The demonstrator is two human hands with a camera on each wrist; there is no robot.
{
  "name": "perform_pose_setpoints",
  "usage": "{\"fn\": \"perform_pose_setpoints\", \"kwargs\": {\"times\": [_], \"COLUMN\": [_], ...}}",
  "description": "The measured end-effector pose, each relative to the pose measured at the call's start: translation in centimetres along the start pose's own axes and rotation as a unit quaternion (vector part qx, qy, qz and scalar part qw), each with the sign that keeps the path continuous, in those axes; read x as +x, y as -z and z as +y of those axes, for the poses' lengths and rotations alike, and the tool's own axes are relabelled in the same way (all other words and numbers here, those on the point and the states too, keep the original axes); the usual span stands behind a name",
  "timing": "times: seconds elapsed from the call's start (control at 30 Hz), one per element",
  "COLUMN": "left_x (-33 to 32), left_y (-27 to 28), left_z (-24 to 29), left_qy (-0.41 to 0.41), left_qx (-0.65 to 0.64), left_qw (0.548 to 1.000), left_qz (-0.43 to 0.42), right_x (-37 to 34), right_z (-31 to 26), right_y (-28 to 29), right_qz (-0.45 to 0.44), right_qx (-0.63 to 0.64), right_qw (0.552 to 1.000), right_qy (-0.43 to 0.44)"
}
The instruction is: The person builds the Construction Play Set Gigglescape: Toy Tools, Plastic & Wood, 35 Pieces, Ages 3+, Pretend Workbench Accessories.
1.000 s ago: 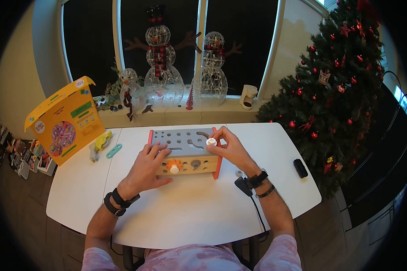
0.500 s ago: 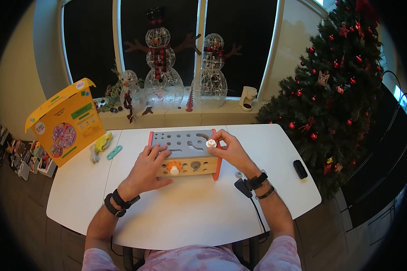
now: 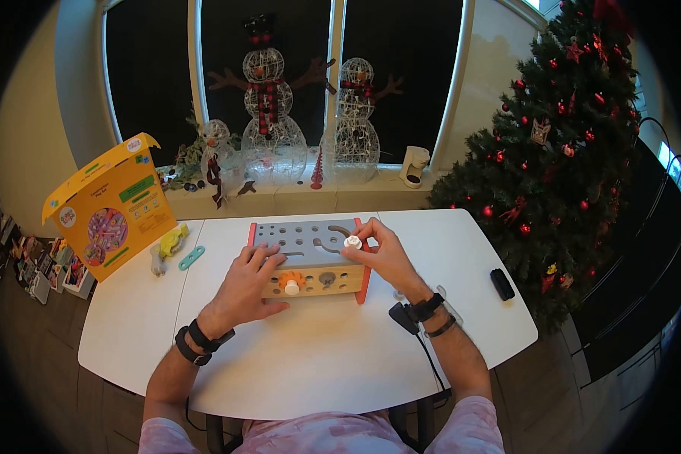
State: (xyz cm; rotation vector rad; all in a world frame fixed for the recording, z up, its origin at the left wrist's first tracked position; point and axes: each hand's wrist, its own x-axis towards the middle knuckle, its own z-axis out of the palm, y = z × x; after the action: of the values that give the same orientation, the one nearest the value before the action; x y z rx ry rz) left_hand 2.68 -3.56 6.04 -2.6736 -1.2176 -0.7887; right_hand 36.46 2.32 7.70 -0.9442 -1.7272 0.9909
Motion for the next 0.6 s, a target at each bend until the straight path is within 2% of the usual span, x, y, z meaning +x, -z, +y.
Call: {"fn": "perform_pose_setpoints", "kwargs": {"times": [0.4, 0.6], "left_x": [-0.08, -0.05], "left_y": [-0.12, -0.06], "left_z": [-0.06, -0.05], "left_qy": [0.002, 0.002], "left_qx": [0.001, 0.001], "left_qw": [1.0, 1.0], "left_qz": [-0.002, -0.004], "right_x": [-0.06, -0.09], "right_z": [0.19, 0.31], "right_y": [-0.35, -0.16], "right_qz": [0.028, 0.009], "right_qx": [-0.009, 0.004], "right_qw": [1.0, 1.0], "right_qy": [-0.004, 0.001]}}
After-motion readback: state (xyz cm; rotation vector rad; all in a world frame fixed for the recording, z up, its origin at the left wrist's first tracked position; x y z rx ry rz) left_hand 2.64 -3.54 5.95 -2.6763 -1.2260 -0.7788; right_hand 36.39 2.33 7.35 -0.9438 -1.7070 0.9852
